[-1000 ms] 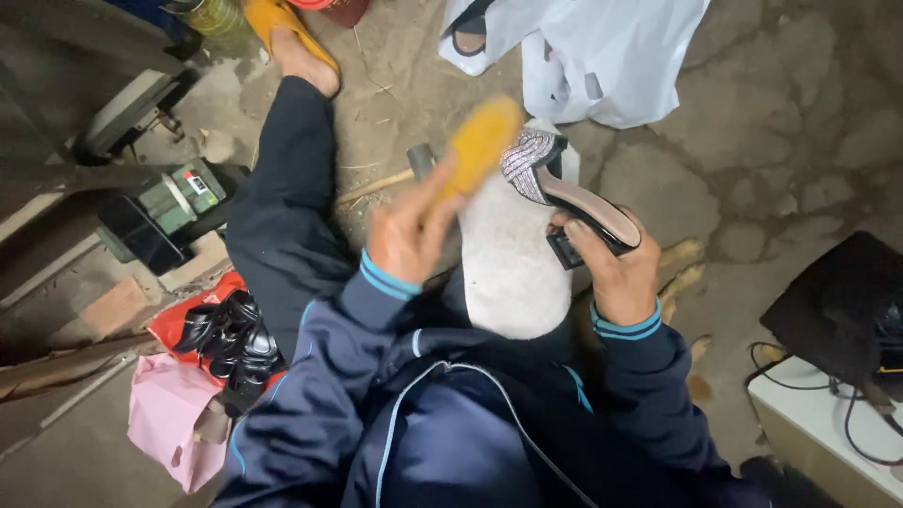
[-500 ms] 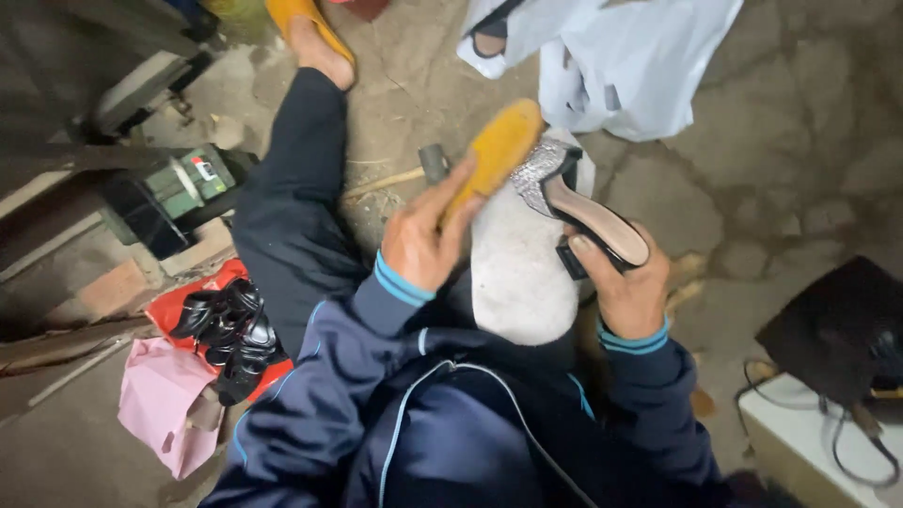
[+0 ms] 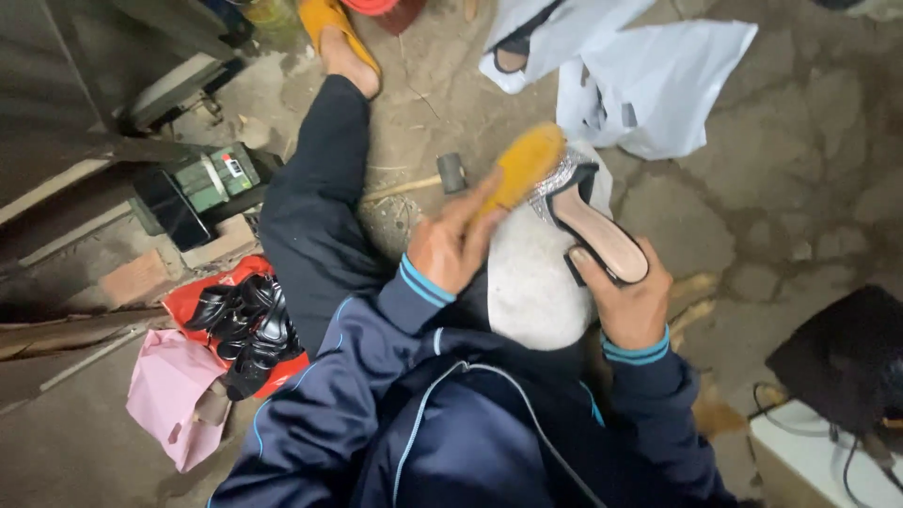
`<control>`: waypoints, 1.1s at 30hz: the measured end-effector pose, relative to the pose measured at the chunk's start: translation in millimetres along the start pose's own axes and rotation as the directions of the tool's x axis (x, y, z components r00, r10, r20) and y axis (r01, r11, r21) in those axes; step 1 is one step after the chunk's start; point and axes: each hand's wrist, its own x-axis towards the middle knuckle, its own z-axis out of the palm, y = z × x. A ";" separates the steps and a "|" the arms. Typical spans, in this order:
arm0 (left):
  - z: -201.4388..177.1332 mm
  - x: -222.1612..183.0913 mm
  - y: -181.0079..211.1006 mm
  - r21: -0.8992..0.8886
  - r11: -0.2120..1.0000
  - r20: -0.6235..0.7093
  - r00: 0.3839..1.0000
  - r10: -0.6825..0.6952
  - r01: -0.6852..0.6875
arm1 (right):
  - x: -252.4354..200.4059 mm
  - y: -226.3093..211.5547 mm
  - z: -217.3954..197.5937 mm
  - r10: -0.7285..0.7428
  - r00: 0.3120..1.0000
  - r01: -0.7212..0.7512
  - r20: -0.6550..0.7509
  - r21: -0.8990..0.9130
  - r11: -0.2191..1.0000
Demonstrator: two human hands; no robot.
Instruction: Repairing a black sandal by hammering the sole and applying adhesive with a brush.
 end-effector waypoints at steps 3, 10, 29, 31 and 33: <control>2.3 -5.4 21.0 -0.153 0.987 0.054 0.998 -0.046 0.054 | 1.3 13.3 -0.1 -0.009 1.000 0.009 -0.004 -0.004 1.000; -1.4 -5.3 27.6 -0.203 0.957 0.179 0.969 -0.172 0.208 | -3.3 9.3 8.0 -0.046 0.998 0.050 -0.043 0.099 0.994; -4.2 -62.8 -16.3 -0.903 0.311 -0.004 0.717 -0.697 0.297 | -20.6 -76.0 110.7 -0.768 0.575 0.809 0.280 -0.057 0.585; -19.2 -71.4 -20.0 -0.917 0.284 -0.010 0.697 -0.717 0.279 | -26.1 -78.8 120.1 -0.788 0.531 0.831 0.310 -0.010 0.556; -33.7 -86.9 -24.7 -0.903 0.410 -0.182 0.749 -0.638 0.130 | -35.8 -79.4 126.0 -0.781 0.487 0.832 0.391 0.065 0.551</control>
